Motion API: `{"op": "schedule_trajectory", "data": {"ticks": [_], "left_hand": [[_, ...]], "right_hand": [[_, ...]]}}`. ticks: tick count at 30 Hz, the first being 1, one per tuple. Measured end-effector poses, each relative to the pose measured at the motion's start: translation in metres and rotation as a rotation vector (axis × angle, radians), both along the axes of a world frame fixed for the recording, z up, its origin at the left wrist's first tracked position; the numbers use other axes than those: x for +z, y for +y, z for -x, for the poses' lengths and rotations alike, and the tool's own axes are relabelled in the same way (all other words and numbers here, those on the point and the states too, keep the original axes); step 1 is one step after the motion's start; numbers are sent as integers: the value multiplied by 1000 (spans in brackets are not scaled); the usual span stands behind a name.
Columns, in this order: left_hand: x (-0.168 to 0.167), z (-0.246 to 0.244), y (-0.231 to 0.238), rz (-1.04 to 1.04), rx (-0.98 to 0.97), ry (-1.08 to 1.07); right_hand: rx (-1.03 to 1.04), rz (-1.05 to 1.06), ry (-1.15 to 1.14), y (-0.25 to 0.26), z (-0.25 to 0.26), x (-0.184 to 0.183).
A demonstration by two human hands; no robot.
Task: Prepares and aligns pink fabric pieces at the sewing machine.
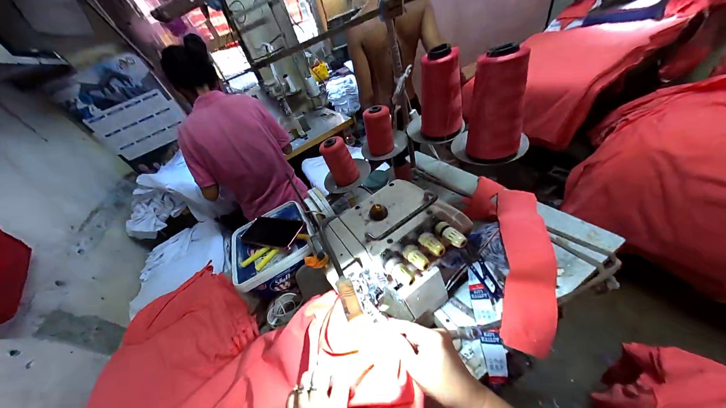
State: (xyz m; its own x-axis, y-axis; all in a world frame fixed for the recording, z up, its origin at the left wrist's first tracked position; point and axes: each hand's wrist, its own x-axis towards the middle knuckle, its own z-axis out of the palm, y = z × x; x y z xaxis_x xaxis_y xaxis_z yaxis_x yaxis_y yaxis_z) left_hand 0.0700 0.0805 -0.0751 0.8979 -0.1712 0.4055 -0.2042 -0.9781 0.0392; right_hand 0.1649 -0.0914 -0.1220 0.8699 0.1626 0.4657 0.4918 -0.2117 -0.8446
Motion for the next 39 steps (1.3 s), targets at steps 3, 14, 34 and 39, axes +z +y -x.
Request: {"op": "schedule_trajectory", "data": {"ticks": [3, 14, 34, 39], "left_hand": [[-5, 2, 11, 54, -173, -35], [154, -20, 17, 512, -411, 814], [135, 12, 9, -389, -203, 232], [129, 12, 9, -373, -250, 164]], "right_hand": [[18, -22, 24, 1, 1, -2], [226, -8, -568, 4, -25, -4], [463, 28, -539, 7, -40, 7], [446, 87, -556, 6, -57, -8]]}}
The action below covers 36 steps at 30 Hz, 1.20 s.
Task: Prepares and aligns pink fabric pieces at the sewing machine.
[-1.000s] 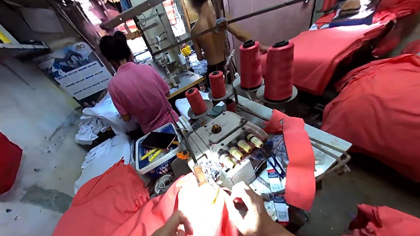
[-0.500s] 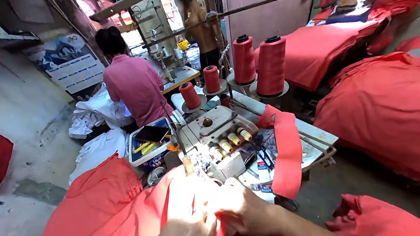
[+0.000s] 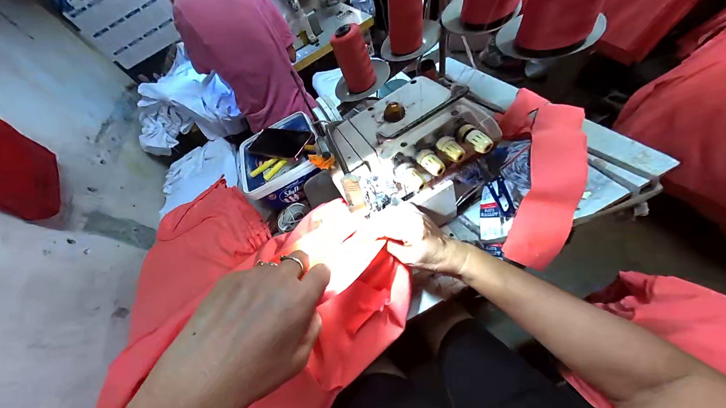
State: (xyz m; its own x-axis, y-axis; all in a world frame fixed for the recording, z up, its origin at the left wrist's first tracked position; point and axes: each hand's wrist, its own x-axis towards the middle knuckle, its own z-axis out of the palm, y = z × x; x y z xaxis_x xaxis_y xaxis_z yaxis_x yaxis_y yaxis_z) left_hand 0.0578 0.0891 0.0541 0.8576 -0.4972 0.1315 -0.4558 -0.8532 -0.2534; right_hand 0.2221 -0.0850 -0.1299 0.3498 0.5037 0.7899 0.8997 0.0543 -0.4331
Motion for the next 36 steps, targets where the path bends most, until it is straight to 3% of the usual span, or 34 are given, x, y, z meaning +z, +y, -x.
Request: {"op": "schedule_trajectory", "data": {"ticks": [6, 12, 16, 19, 24, 26, 28, 29, 31, 33, 34, 36], "left_hand": [[-11, -10, -13, 26, -49, 0], [-96, -29, -61, 106, -354, -64], [-115, -29, -69, 255, -408, -108], [-107, -15, -60, 336, -380, -81], [-80, 16, -45, 420, -190, 52], [-54, 33, -39, 369, -175, 177], [-25, 48, -34, 231, -71, 256], [-13, 52, -32, 153, 23, 285], [0, 53, -29, 58, 135, 305], [6, 51, -30, 44, 106, 300], [7, 48, -31, 70, 62, 279], [8, 41, -29, 156, -46, 234]], "right_hand": [[132, 171, -81, -36, 33, 37], [80, 452, -184, -107, 71, 56], [-31, 512, -227, -133, 78, 56], [-21, 524, -199, -132, 79, 55], [210, 243, -96, -104, 93, 66], [292, 57, 27, -81, 93, 64], [214, -85, 179, -51, 86, 43], [121, -76, 270, -36, 83, 28], [-42, 251, 476, -12, 82, 14], [83, 669, 695, -2, 82, 26], [174, 716, 695, -2, 85, 32], [366, 562, 625, -19, 94, 43]]}}
